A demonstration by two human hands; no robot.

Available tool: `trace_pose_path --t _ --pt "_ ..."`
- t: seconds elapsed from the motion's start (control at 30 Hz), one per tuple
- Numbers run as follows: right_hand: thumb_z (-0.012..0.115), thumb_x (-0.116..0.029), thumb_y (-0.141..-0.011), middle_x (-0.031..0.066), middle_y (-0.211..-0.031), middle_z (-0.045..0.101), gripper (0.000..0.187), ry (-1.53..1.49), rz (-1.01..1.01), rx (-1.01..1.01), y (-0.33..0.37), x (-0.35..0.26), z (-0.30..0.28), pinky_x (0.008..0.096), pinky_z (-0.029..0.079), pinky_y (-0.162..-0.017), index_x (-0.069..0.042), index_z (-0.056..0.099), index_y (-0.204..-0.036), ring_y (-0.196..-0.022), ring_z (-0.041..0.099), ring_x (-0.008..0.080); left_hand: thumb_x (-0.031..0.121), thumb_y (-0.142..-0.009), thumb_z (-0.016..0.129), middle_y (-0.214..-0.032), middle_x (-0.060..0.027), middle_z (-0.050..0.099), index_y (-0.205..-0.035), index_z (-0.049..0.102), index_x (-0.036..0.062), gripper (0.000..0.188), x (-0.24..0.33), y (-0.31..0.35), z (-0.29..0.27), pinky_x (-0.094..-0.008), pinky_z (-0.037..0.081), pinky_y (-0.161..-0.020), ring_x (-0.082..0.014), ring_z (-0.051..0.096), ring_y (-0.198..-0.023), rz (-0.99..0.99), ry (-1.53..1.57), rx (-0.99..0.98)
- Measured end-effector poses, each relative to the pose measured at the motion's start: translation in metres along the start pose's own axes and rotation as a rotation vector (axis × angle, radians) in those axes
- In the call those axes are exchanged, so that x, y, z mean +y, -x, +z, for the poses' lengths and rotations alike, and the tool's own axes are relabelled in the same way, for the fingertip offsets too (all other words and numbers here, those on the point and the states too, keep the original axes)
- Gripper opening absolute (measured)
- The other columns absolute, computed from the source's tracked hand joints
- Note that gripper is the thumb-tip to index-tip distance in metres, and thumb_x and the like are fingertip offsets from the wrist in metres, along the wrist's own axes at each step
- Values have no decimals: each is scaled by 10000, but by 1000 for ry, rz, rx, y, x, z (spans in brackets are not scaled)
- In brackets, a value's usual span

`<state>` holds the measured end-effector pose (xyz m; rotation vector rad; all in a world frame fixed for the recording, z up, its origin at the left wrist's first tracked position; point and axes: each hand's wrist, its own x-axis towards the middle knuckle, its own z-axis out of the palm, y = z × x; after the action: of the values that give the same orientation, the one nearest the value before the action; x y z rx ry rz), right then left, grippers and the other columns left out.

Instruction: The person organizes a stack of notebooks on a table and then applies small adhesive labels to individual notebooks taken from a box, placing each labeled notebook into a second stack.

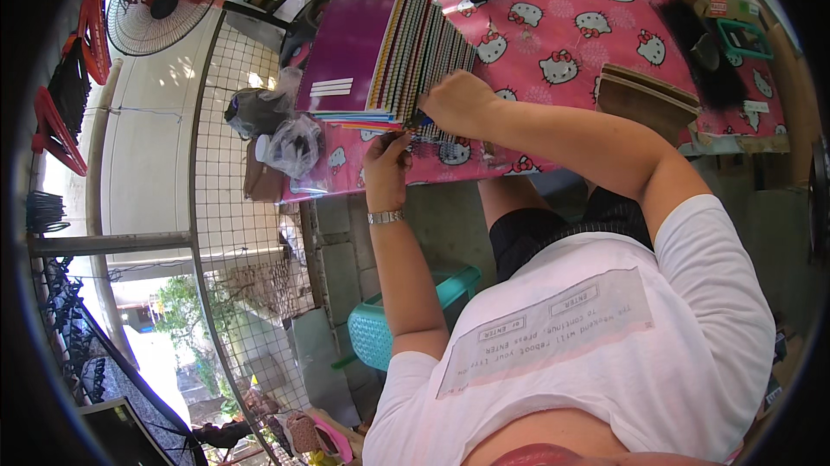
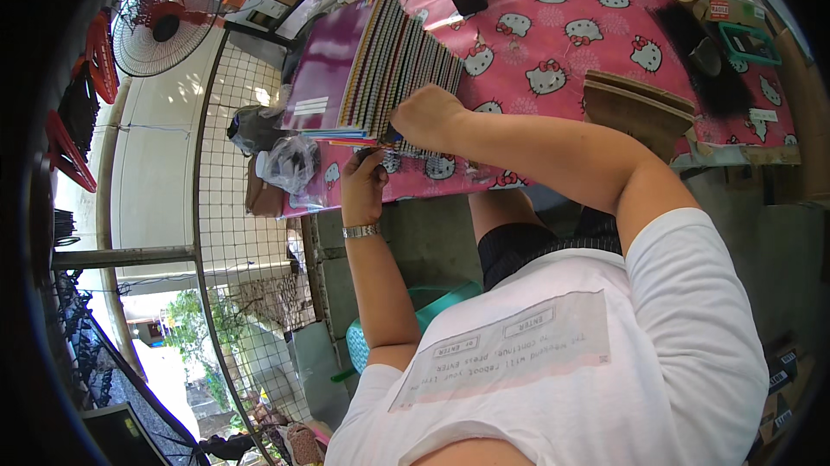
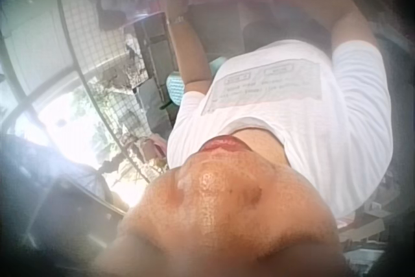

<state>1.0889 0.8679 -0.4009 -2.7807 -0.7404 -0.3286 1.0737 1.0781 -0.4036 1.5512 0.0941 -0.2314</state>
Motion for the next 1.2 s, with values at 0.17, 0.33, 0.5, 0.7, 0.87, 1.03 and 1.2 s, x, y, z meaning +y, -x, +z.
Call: trace_pose_path --t 0.17,0.33,0.5,0.7,0.87,1.03,1.2 --pt "558 -163 -837 88 -864 698 186 55 31 158 14 13 7 411 515 -770 -78 673 -957 -863 683 277 40 -860 678 -806 -28 630 -982 632 2 135 1 3 4 -235 428 -526 -100 543 -573 -48 159 61" --pt "558 -162 -833 93 -865 697 185 147 -92 445 14 10 17 405 508 -749 -77 670 -953 -862 683 276 17 -858 667 -796 -28 630 -966 636 3 113 -4 2 7 -243 458 -556 -116 552 -581 -38 163 -9" --pt "558 -157 -834 107 -886 702 195 13 17 8 5 3 3 412 499 -782 -78 669 -973 -876 683 290 20 -849 672 -799 -33 635 -965 638 2 122 -11 -2 2 -246 455 -556 -124 557 -586 -21 103 26" --pt "561 -174 -845 104 -971 696 223 2 68 153 19 21 10 466 477 -900 -83 674 -1014 -975 663 284 63 -852 695 -803 -38 637 -970 640 11 141 -12 2 1 -261 450 -555 -133 573 -603 -44 196 89" --pt "550 -189 -864 106 -1096 658 283 96 -16 185 22 17 14 515 414 -971 -80 655 -1102 -1087 608 268 81 -852 709 -797 -21 628 -976 639 19 155 -10 3 12 -252 425 -550 -123 568 -616 -78 170 67" --pt "559 -195 -859 100 -1072 659 296 72 5 99 15 4 8 477 418 -960 -85 651 -1119 -1050 615 265 73 -830 730 -779 -6 610 -986 633 10 195 -10 1 16 -240 411 -551 -106 547 -609 -39 -4 14" --pt "547 -189 -853 86 -1011 675 239 160 -8 242 19 14 16 435 459 -877 -92 681 -1026 -1016 629 257 74 -822 737 -766 -13 605 -989 633 0 210 -14 1 19 -240 414 -554 -100 545 -609 -30 38 31"
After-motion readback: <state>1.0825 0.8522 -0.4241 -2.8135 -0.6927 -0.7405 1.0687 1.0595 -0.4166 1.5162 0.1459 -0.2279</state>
